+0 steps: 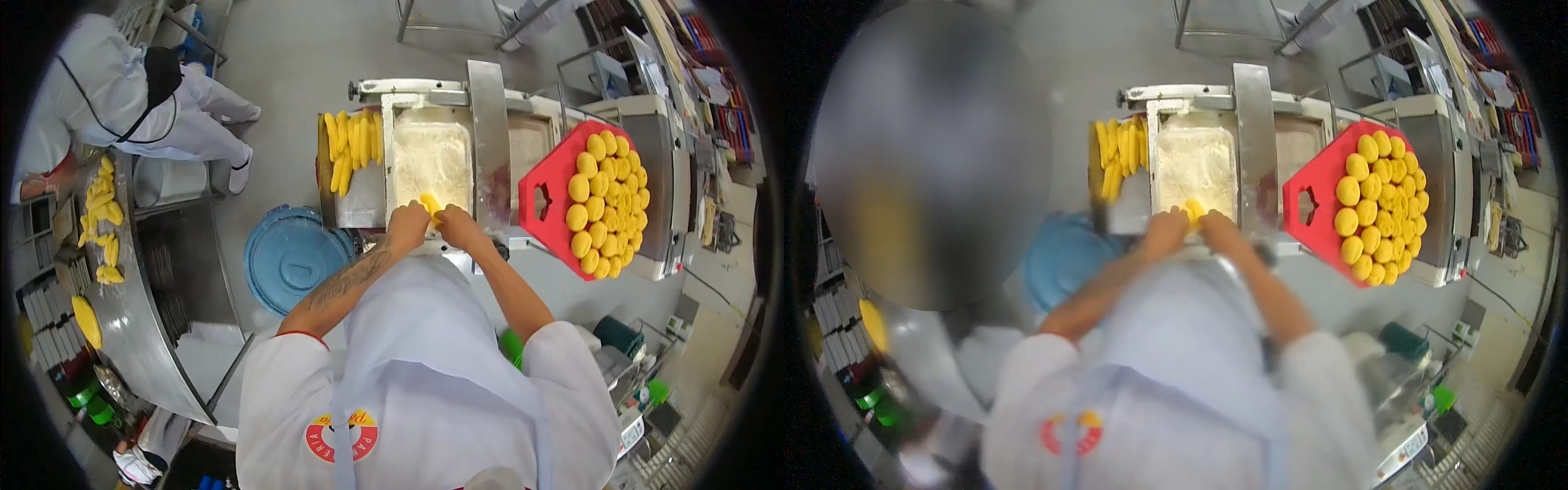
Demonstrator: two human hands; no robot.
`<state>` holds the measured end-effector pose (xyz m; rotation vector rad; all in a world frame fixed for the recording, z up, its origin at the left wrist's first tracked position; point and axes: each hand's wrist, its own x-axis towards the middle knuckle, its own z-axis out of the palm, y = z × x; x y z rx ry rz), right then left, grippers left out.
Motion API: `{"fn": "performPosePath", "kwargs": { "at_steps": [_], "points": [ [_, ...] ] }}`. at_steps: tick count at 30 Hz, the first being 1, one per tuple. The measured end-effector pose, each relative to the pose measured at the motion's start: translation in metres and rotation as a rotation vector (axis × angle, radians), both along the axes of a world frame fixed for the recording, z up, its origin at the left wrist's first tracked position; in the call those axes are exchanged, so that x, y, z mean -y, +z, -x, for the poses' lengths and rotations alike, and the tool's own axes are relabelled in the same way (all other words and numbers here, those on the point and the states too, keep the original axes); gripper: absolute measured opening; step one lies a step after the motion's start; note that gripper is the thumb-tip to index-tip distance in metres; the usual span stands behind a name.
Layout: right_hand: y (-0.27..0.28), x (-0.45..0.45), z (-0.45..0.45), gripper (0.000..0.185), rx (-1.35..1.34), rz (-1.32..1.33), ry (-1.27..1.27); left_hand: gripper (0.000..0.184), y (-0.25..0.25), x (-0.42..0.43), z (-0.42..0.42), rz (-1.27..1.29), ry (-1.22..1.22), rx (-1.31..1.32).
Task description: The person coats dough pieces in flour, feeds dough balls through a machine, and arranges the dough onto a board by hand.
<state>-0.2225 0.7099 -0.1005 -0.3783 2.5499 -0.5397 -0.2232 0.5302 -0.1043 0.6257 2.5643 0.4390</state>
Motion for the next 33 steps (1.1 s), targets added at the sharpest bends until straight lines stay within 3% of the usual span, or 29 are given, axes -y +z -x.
{"fn": "performPosePath", "kwargs": {
  "at_steps": [1, 3, 4, 6, 8, 10, 11, 13, 14, 15, 17, 19, 20, 22, 24, 26, 27, 28, 30, 31, 32, 33],
  "points": [
    [0.001, -0.004, 0.013, 0.028, 0.014, 0.028, 0.081, 0.025, 0.005, -0.003, 0.017, -0.069, 0.115, -0.004],
    [0.029, -0.014, 0.039, 0.022, -0.164, 0.164, -0.028, 0.029, 0.021, 0.006, 0.029, -0.195, 0.326, 0.048],
    [0.051, -0.017, 0.05, 0.02, -0.254, 0.233, -0.088, 0.026, 0.063, 0.006, 0.039, -0.224, 0.443, -0.098],
    [0.07, -0.013, 0.068, 0.023, -0.324, 0.229, -0.158, 0.026, 0.063, 0.003, 0.045, -0.347, 0.483, -0.586],
    [0.059, -0.013, 0.06, 0.023, -0.301, 0.136, -0.075, 0.025, 0.028, -0.01, 0.027, -0.2, 0.452, -0.381],
    [-0.025, -0.023, 0.035, 0.023, -0.227, -0.054, 0.169, 0.021, -0.014, -0.017, 0.007, -0.016, 0.316, 0.085],
    [-0.045, -0.03, 0.028, 0.024, -0.15, -0.087, 0.21, 0.015, -0.007, -0.02, -0.015, 0.018, 0.239, 0.006],
    [-0.082, -0.044, 0.012, 0.027, 0.006, -0.152, 0.291, 0.019, 0.005, -0.019, -0.021, -0.118, 0.384, 0.029],
    [-0.088, -0.058, 0.017, 0.032, -0.115, -0.052, 0.203, 0.022, 0.014, -0.004, -0.015, -0.184, 0.509, 0.033],
    [-0.037, -0.055, 0.024, 0.034, -0.08, 0.117, 0.141, 0.025, 0.024, 0.008, -0.019, -0.249, 0.639, 0.047],
    [-0.025, -0.059, 0.036, 0.03, 0.37, 0.563, -0.378, 0.032, 0.03, 0.045, -0.031, -0.418, 0.914, -0.015],
    [-0.019, -0.068, 0.048, 0.03, 0.243, 0.522, -0.084, 0.037, 0.012, 0.093, -0.058, -0.615, 1.044, -0.031],
    [-0.009, -0.055, 0.043, 0.031, 0.237, 0.556, -0.082, 0.04, 0.004, 0.112, -0.073, -0.732, 1.079, -0.041],
    [0.012, -0.013, 0.038, 0.033, 0.295, 0.555, -0.104, 0.042, 0.0, 0.148, -0.119, -1.014, 1.314, 0.05],
    [0.03, 0.04, 0.04, 0.033, 0.418, 0.476, -0.15, 0.04, 0.004, 0.186, -0.169, -1.452, 1.556, 0.186],
    [0.017, 0.108, 0.039, 0.031, 0.514, 0.555, 0.009, 0.038, -0.012, 0.226, -0.214, -1.51, 1.778, 0.135],
    [0.002, 0.152, 0.04, 0.03, 0.418, 0.546, 0.123, 0.04, -0.008, 0.25, -0.237, -1.326, 1.725, -0.162],
    [-0.012, 0.199, 0.044, 0.03, 0.322, 0.533, 0.234, 0.042, -0.006, 0.276, -0.251, -1.298, 1.757, -0.293],
    [0.069, 0.348, 0.024, 0.031, 0.47, 0.649, 0.297, 0.045, 0.049, 0.35, -0.246, -1.41, 1.79, -0.556],
    [0.104, 0.413, 0.018, 0.042, 0.593, 0.765, 0.356, 0.046, 0.088, 0.392, -0.237, -1.518, 1.736, -0.68],
    [0.138, 0.465, 0.005, 0.056, 0.749, 1.069, 0.379, 0.048, 0.128, 0.432, -0.228, -1.647, 1.655, -0.774],
    [0.174, 0.507, 0.007, 0.064, 0.822, 0.992, 0.481, 0.051, 0.156, 0.479, -0.226, -1.886, 1.498, -0.68]
  ]
}}
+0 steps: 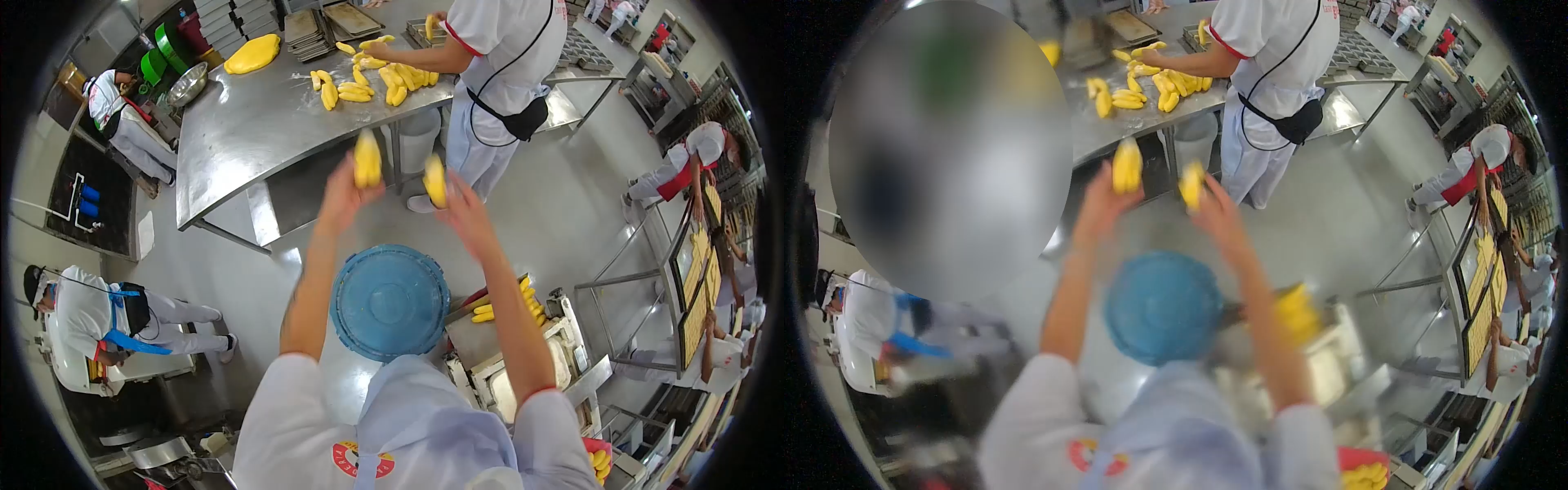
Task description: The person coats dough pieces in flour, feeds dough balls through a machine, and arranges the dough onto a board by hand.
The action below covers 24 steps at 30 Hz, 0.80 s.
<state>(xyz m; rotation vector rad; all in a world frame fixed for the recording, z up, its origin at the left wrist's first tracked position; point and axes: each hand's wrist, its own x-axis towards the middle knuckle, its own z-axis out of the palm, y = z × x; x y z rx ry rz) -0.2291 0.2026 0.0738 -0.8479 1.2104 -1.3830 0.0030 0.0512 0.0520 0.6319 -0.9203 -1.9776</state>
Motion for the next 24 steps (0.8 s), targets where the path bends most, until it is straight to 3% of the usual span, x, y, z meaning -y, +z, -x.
{"fn": "performPosePath", "kwargs": {
  "at_steps": [1, 2, 3, 6, 9, 12, 14, 15, 16, 20, 24],
  "points": [
    [0.007, 0.037, 0.004, 0.063, -0.072, -0.003, -0.048, 0.069, 0.014, 0.031, 0.0, -0.008, 0.063, 0.012],
    [0.009, 0.055, 0.005, 0.062, -0.145, -0.01, -0.091, 0.085, 0.004, 0.06, 0.004, -0.063, 0.319, 0.145],
    [0.009, 0.05, 0.003, 0.061, -0.149, 0.018, -0.074, 0.094, -0.008, 0.071, 0.001, -0.078, 0.354, 0.183],
    [-0.011, -0.009, 0.012, 0.055, -0.105, 0.075, -0.063, 0.072, -0.065, 0.035, 0.008, -0.097, 0.197, 0.354],
    [-0.099, -0.153, 0.008, 0.044, 0.074, -0.179, -0.135, 0.044, -0.204, -0.044, 0.033, -0.18, -0.057, 0.514],
    [-0.148, -0.296, -0.014, 0.039, -0.153, -0.605, -0.243, 0.043, -0.266, -0.163, 0.112, 0.063, -0.578, 0.803],
    [-0.162, -0.369, -0.034, 0.039, 0.176, -0.758, -0.495, 0.043, -0.302, -0.237, 0.161, 0.2, -0.786, 0.817],
    [-0.16, -0.398, -0.04, 0.04, 0.188, -0.76, -0.569, 0.051, -0.318, -0.266, 0.187, 0.365, -0.847, 0.9],
    [-0.156, -0.418, -0.042, 0.04, 0.19, -0.755, -0.636, 0.06, -0.33, -0.288, 0.217, 0.536, -0.891, 0.973],
    [-0.136, -0.44, -0.034, 0.04, 0.19, -0.74, -0.888, 0.09, -0.371, -0.329, 0.303, 0.999, -0.61, 1.206],
    [-0.16, -0.448, -0.053, 0.039, 0.258, -0.668, -1.003, 0.079, -0.372, -0.342, 0.325, 0.836, -0.884, 1.486]
  ]
}}
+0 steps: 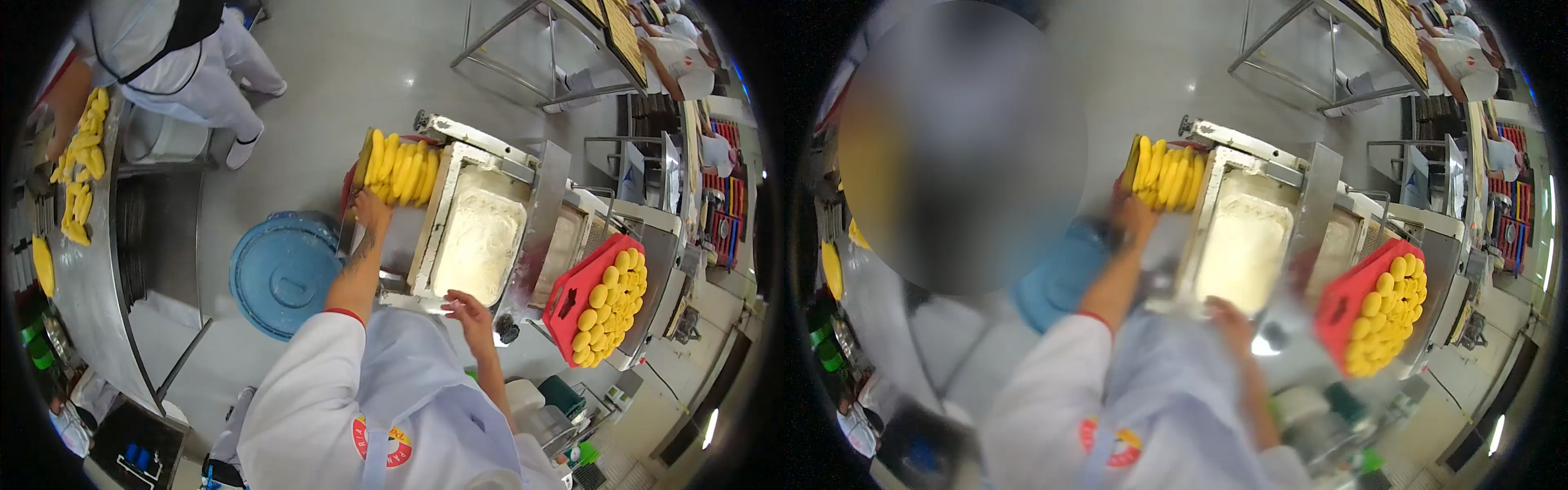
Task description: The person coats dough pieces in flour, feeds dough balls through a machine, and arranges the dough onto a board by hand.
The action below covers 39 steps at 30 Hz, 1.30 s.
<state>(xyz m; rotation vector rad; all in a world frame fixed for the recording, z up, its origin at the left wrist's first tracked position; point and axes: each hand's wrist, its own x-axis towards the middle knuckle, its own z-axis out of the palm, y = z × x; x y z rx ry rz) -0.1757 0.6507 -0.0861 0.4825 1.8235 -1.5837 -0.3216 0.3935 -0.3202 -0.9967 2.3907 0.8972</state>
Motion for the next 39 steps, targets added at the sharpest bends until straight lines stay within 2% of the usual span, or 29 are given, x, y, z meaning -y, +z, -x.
{"fn": "performPosePath", "kwargs": {
  "at_steps": [1, 2, 5, 8, 9, 10, 11, 12, 13, 14, 16, 18, 20, 23, 25, 26, 27, 28, 30, 33, 36, 38, 39],
  "points": [
    [-0.005, 0.009, 0.003, 0.038, 0.0, 0.04, -0.038, 0.073, -0.007, 0.0, -0.001, 0.036, -0.012, 0.047],
    [-0.003, 0.014, 0.005, 0.036, 0.001, -0.154, 0.139, 0.068, -0.013, 0.002, -0.005, 0.072, -0.026, 0.098],
    [-0.021, 0.026, 0.008, 0.035, -0.024, -0.083, 0.249, 0.052, -0.007, 0.007, -0.014, 0.025, -0.094, 0.03],
    [-0.051, 0.052, 0.017, 0.043, -0.178, -0.135, 0.144, 0.046, 0.018, 0.03, -0.028, -0.531, -0.039, 0.098],
    [-0.056, 0.063, 0.021, 0.046, -0.222, -0.162, 0.094, 0.045, 0.062, 0.031, -0.035, -0.559, -0.155, 0.084],
    [-0.056, 0.078, 0.032, 0.047, -0.06, -0.025, -0.018, 0.044, 0.118, 0.031, -0.042, -0.589, -0.268, 0.074],
    [-0.053, 0.094, 0.048, 0.048, 0.099, 0.114, -0.126, 0.043, 0.153, 0.029, -0.05, -0.66, -0.287, 0.055],
    [-0.05, 0.103, 0.057, 0.049, 0.256, 0.253, -0.228, 0.041, 0.182, 0.026, -0.058, -0.731, -0.304, 0.033],
    [-0.047, 0.103, 0.055, 0.048, 0.289, 0.309, -0.228, 0.04, 0.196, 0.027, -0.062, -0.802, -0.32, 0.011],
    [-0.046, 0.101, 0.056, 0.046, 0.318, 0.366, -0.225, 0.039, 0.195, 0.037, -0.057, -0.712, -0.25, 0.009],
    [-0.035, 0.094, 0.059, 0.044, 0.379, 0.492, -0.285, 0.039, 0.179, 0.062, -0.034, -0.544, -0.111, 0.003],
    [-0.029, 0.075, 0.052, 0.049, 0.331, 0.493, -0.28, 0.048, 0.133, 0.057, 0.002, -0.298, 0.015, -0.309],
    [-0.019, 0.052, 0.044, 0.054, 0.295, 0.483, -0.289, 0.07, 0.078, 0.035, 0.041, -0.205, -0.133, -0.59],
    [0.006, 0.023, 0.027, 0.06, 0.276, 0.454, -0.342, 0.088, 0.072, -0.005, 0.077, 0.208, 0.038, -0.254],
    [0.017, 0.003, 0.012, 0.061, 0.276, 0.41, -0.402, 0.095, 0.035, -0.013, 0.09, 0.123, 0.239, -0.115],
    [0.019, -0.007, 0.004, 0.06, 0.267, 0.474, -0.455, 0.098, 0.014, -0.018, 0.093, 0.08, 0.339, -0.044],
    [0.023, -0.014, -0.005, 0.061, 0.244, 0.465, -0.47, 0.099, -0.01, -0.01, 0.094, -0.067, 0.386, 0.029],
    [0.027, -0.021, -0.014, 0.061, 0.217, 0.46, -0.489, 0.1, -0.032, 0.008, 0.093, -0.213, 0.426, 0.1],
    [0.031, -0.025, -0.024, 0.06, 0.195, 0.452, -0.491, 0.103, -0.025, 0.021, 0.097, -0.208, 0.327, 0.224],
    [0.025, -0.037, -0.05, 0.059, 0.181, 0.385, -0.469, 0.098, -0.015, -0.004, 0.103, 0.083, 0.272, 0.114],
    [0.004, -0.05, -0.074, 0.059, 0.21, 0.351, -0.459, 0.096, -0.033, -0.002, 0.099, 0.025, 0.176, -0.065],
    [0.012, -0.047, -0.072, 0.056, 0.187, 0.325, -0.447, 0.087, -0.119, 0.019, 0.095, -0.349, 0.388, -0.163],
    [0.018, -0.043, -0.071, 0.055, 0.18, 0.313, -0.444, 0.076, -0.1, 0.02, 0.093, -0.605, 0.456, -0.23]
  ]
}}
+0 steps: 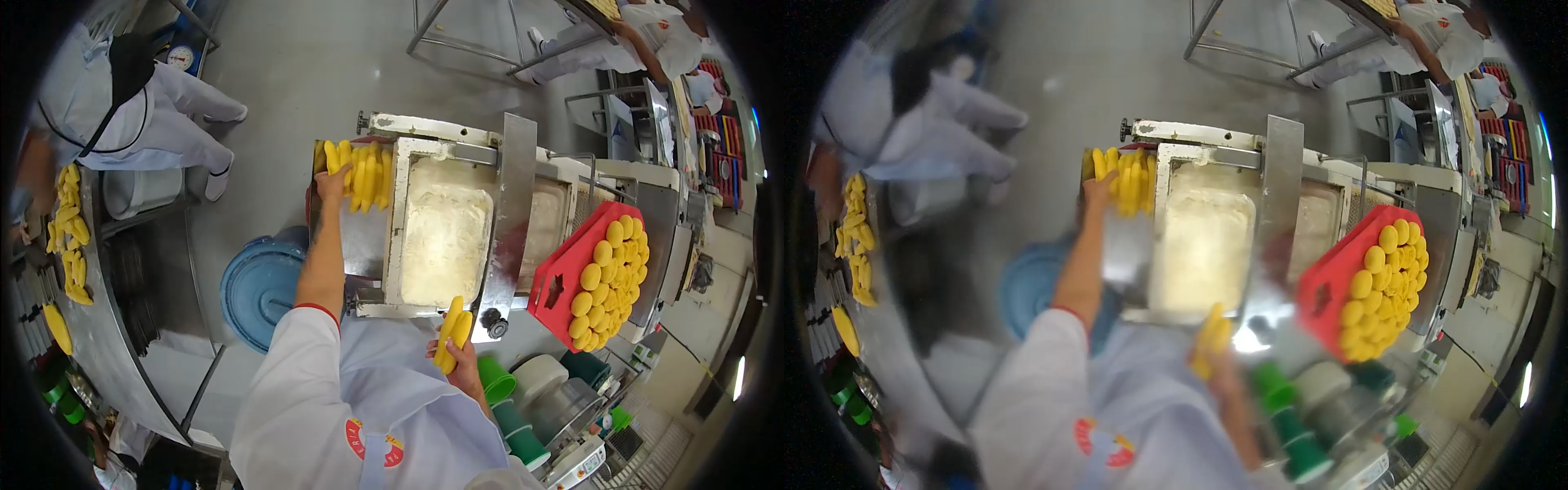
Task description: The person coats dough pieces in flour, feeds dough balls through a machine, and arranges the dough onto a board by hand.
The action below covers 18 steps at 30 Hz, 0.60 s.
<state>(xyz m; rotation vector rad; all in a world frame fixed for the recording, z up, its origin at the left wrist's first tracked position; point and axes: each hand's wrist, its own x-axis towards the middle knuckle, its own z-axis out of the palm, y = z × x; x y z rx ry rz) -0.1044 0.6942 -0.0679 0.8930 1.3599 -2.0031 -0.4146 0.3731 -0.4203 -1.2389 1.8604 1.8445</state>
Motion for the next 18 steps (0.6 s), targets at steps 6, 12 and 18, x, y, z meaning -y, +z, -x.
{"fn": "performPosePath", "kwargs": {
  "at_steps": [6, 12, 18],
  "points": [
    [0.021, -0.004, 0.004, 0.041, 0.162, -0.249, 0.208, 0.048, 0.043, 0.018, -0.009, -0.541, -0.005, -0.021],
    [0.04, -0.009, 0.013, 0.044, 0.06, -0.038, -0.067, 0.053, 0.085, 0.013, -0.05, -0.498, 0.192, -0.18],
    [0.007, -0.068, 0.01, 0.048, -0.092, -0.325, 0.271, 0.06, 0.132, 0.055, -0.11, -0.125, -0.169, -0.137]
  ]
}}
